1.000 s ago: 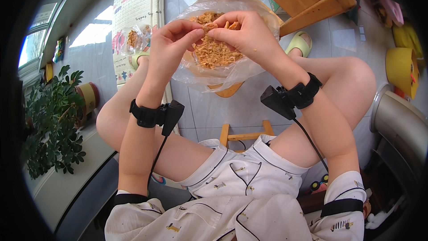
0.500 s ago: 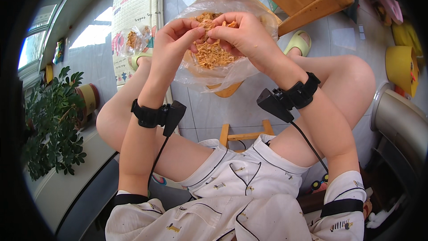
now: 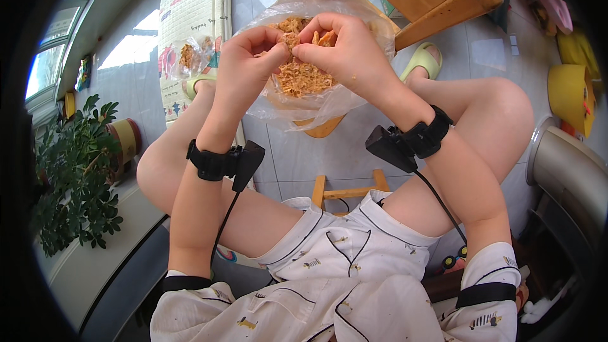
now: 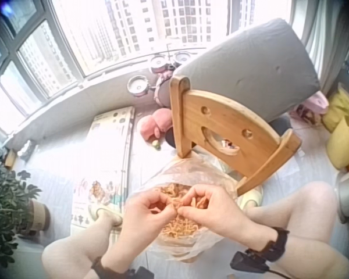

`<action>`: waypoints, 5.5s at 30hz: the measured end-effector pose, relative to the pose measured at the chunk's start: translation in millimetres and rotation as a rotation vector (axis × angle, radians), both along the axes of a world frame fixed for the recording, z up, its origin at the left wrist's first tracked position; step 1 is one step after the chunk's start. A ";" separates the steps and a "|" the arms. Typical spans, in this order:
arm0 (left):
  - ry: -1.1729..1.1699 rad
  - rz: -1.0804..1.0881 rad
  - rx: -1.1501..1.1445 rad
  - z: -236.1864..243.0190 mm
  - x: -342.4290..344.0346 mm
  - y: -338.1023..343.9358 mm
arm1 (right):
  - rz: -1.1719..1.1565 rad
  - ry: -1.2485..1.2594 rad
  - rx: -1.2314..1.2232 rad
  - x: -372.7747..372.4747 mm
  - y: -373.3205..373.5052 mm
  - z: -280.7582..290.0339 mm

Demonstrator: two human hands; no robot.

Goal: The person sorts through a bag of dried food pieces by hand, picking up individual pieces and moving them within the bag.

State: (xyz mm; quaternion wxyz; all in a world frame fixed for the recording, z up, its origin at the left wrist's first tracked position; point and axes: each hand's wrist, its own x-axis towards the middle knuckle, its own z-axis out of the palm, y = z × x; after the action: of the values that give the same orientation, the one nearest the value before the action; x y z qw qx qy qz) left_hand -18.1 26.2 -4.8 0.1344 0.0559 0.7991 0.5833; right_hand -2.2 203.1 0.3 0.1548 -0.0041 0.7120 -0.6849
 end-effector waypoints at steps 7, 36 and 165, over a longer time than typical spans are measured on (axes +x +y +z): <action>-0.078 -0.029 0.131 4.0 2.9 1.5 | -0.058 -0.161 -0.112 -5.2 7.7 3.5; -0.128 0.177 0.383 -3.3 9.6 4.2 | -0.055 -0.121 -0.186 -4.5 4.1 4.1; -0.083 0.013 0.229 3.0 3.3 -6.0 | -0.047 -0.066 -0.083 -1.1 -1.3 3.2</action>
State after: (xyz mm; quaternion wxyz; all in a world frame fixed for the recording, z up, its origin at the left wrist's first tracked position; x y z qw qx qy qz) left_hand -14.9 20.2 -1.8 0.1562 0.0416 0.7214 0.6734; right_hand -3.3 201.8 3.5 0.1620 0.0289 0.6773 -0.7171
